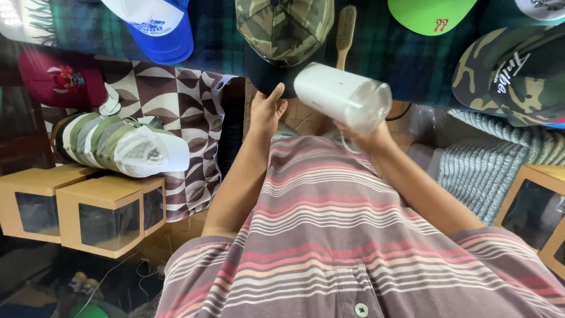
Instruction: Cleaning and shaping a camouflage cap using a brush and a heat gun before placing it on a wooden head form.
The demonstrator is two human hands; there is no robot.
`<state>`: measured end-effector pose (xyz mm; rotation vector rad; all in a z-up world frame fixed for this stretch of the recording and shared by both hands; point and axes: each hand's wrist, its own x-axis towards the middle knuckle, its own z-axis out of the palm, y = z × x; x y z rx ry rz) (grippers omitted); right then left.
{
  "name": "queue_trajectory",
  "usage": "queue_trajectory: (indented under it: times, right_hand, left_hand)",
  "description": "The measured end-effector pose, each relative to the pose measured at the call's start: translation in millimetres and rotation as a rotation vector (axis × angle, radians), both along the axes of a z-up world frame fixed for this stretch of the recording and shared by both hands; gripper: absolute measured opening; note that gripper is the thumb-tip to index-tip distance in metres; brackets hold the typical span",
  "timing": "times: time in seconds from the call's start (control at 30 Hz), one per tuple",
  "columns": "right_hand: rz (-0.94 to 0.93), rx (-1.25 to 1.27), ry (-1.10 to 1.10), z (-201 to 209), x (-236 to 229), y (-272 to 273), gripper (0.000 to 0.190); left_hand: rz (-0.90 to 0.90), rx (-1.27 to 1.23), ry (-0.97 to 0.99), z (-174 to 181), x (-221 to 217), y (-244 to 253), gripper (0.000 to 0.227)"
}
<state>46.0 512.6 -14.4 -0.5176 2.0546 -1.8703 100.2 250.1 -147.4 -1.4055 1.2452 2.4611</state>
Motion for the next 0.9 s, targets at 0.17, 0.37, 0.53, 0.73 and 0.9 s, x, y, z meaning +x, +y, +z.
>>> queue_trajectory:
  times: [0.17, 0.37, 0.53, 0.73, 0.9]
  right_hand:
    - [0.111, 0.049, 0.166, -22, 16, -16, 0.012]
    - [0.171, 0.258, 0.592, -16, 14, -54, 0.024]
    - [0.395, 0.277, 0.505, -5, 4, -84, 0.025]
    - [0.338, 0.519, 0.477, -9, 2, -68, 0.031]
    - [0.105, 0.352, 0.062, -132, 5, 24, 0.024]
  left_hand:
    - [-0.024, -0.026, -0.04, 24, 3, 4, 0.057]
    - [-0.048, 0.046, 0.086, 18, 14, -6, 0.06]
    - [-0.072, 0.119, 0.201, 12, 22, -16, 0.063]
    - [-0.09, 0.208, 0.329, -16, 41, -34, 0.068]
    - [-0.017, 0.093, 0.224, -26, 30, -48, 0.056]
